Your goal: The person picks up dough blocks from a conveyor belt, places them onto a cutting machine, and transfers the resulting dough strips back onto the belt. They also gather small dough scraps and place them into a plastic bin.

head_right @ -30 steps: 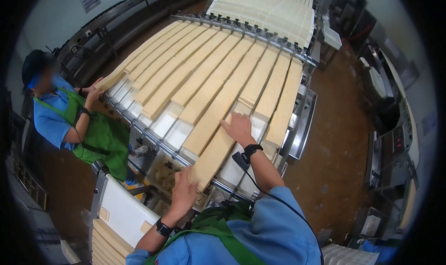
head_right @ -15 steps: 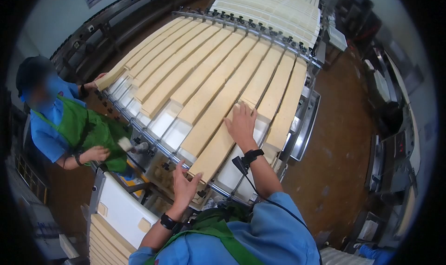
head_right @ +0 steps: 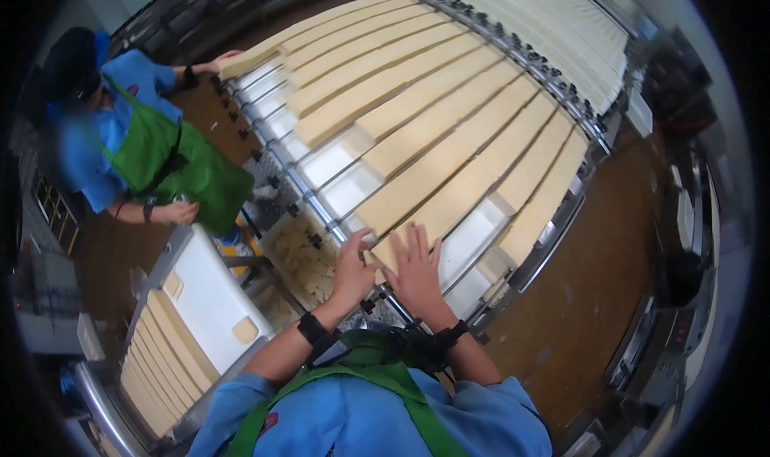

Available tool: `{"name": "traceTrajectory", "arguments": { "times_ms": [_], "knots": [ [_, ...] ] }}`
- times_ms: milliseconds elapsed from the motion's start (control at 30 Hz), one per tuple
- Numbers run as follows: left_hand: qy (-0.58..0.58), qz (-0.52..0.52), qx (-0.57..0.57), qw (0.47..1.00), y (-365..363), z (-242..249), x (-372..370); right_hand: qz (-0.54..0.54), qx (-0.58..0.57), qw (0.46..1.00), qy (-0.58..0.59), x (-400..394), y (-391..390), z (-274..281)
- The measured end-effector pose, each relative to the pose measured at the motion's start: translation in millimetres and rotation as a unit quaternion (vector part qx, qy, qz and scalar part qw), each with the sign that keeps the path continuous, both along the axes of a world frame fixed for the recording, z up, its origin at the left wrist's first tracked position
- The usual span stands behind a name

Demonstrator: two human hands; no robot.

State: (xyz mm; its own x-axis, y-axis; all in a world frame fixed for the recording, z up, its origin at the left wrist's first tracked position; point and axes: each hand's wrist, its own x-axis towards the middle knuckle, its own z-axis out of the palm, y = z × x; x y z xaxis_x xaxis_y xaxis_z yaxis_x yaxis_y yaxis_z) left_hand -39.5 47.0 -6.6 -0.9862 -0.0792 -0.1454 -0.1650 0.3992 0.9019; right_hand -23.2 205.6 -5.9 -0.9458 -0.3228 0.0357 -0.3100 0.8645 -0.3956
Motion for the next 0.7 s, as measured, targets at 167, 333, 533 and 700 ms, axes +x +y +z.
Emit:
{"name": "traceTrajectory", "arguments": {
  "times_ms": [167,333,533,700],
  "knots": [
    [0.051,0.034,0.063,0.996,-43,1,24,-0.016,0.095,0.995,0.028,-2,-8,-10],
    [0.122,0.164,-0.121,0.971,-160,16,82,-0.020,0.126,0.992,0.013,-3,-23,6],
    [0.097,0.481,-0.250,0.835,-269,-34,228,0.239,-0.041,0.967,0.074,-18,-188,33],
    [-0.108,0.673,-0.265,0.682,-282,-75,308,0.465,-0.191,0.865,-0.018,-3,-388,-1]
  ]
}}
